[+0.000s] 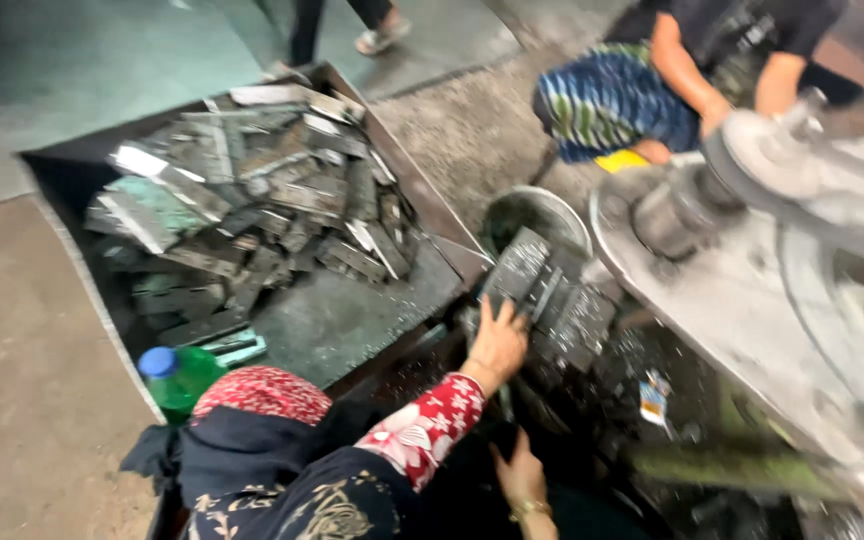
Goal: The person places metal brackets one by one onto a machine jig, activates the press by hand, and then removes the processed pieces to clear the work area.
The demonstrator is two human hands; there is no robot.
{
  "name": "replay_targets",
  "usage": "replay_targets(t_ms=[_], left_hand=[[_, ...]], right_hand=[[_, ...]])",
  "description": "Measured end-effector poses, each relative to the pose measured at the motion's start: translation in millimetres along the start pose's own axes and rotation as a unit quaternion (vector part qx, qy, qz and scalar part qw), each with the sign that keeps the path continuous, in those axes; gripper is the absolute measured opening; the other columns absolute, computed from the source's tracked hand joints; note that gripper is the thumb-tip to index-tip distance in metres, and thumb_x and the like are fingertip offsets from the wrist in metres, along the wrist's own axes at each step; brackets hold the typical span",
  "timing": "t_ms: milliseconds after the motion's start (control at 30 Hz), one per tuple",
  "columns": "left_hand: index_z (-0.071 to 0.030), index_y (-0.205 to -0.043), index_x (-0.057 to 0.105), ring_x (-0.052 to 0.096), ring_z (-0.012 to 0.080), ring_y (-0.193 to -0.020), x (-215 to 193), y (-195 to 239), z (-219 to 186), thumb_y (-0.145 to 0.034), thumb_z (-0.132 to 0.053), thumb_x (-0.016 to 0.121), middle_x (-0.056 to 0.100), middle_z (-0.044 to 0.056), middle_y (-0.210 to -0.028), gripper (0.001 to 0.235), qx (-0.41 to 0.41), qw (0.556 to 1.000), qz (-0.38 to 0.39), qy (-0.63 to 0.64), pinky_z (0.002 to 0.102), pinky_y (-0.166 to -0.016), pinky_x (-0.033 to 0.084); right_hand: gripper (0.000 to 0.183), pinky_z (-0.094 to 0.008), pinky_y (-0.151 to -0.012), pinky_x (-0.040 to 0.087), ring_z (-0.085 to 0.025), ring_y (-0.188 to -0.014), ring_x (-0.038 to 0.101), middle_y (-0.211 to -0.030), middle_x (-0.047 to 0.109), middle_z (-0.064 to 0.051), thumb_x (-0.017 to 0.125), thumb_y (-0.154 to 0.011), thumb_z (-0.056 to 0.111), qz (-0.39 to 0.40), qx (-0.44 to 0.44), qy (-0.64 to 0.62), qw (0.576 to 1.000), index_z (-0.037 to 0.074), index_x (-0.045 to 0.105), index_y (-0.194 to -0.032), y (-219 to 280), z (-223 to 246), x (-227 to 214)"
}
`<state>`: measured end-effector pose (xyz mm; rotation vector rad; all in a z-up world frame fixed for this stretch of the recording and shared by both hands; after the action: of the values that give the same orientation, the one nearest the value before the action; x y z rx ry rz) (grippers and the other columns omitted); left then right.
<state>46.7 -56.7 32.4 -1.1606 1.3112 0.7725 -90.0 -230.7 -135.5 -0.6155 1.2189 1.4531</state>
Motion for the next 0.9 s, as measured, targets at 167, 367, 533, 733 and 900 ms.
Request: replay_targets(t_ms=[167,367,533,733,900], left_hand=[[-0.014,-0.113,0.078,0.036,0.0380,-0.143,7.1,-13.6,1.8,-0.094,-0.029,0.054,0.057,0.004,-0.145,0.034,0.000,1.000,-0.016,0.003,0.080,-0.114,0.017],[-0.016,-0.120,0.074,0.031,0.0374,-0.145,14.3,-18.3,2.1,-0.096,-0.031,0.052,0.054,0.004,-0.148,0.036,0.002,1.000,0.022,-0.011,0.080,-0.112,0.017],[-0.016,-0.124,0.071,0.030,0.0382,-0.145,6.3,-13.7,-0.3,-0.096,-0.032,0.051,0.052,0.004,-0.149,0.038,0.011,0.998,0.045,-0.035,0.080,-0.110,0.018],[-0.016,-0.121,0.074,0.030,0.0386,-0.146,16.3,-24.6,4.0,-0.095,-0.028,0.051,0.053,0.003,-0.148,0.036,0.013,0.998,0.061,-0.025,0.081,-0.112,0.016],[-0.014,-0.122,0.073,0.027,0.0381,-0.148,24.8,-37.7,4.3,-0.097,-0.027,0.049,0.050,0.003,-0.152,0.037,0.008,0.999,0.050,-0.012,0.082,-0.111,0.013]], right_hand=[[0.085,-0.048,-0.098,0.056,-0.044,-0.111,0.069,-0.116,0.071,-0.028,0.074,-0.083,0.045,-0.006,-0.094,0.036,0.995,0.012,0.038,-0.152,-28.4,23.2,-45.7],[0.093,-0.045,-0.105,0.054,-0.040,-0.117,0.069,-0.124,0.070,-0.023,0.077,-0.077,0.049,0.002,-0.076,0.097,0.992,0.019,0.036,-0.156,-37.7,39.2,-50.4],[0.090,-0.046,-0.103,0.054,-0.042,-0.116,0.068,-0.121,0.071,-0.026,0.076,-0.080,0.050,0.011,-0.085,0.110,0.990,0.013,0.038,-0.152,-34.5,35.1,-49.5],[0.083,-0.050,-0.095,0.057,-0.046,-0.113,0.067,-0.118,0.069,-0.030,0.072,-0.085,0.045,0.043,-0.030,0.083,0.995,0.012,0.038,-0.153,-13.4,34.6,-54.6],[0.078,-0.051,-0.095,0.056,-0.043,-0.112,0.068,-0.119,0.070,-0.027,0.068,-0.089,0.045,0.057,0.030,0.061,0.996,0.016,0.037,-0.155,19.9,57.9,-72.2]])
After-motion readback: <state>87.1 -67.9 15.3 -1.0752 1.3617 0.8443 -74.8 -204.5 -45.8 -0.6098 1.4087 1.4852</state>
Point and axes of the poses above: each hand's wrist, its own y-axis away from the middle knuckle, its own x-axis out of the palm, z = x × y, the point moved 8 cm from there along -y, towards the middle knuckle
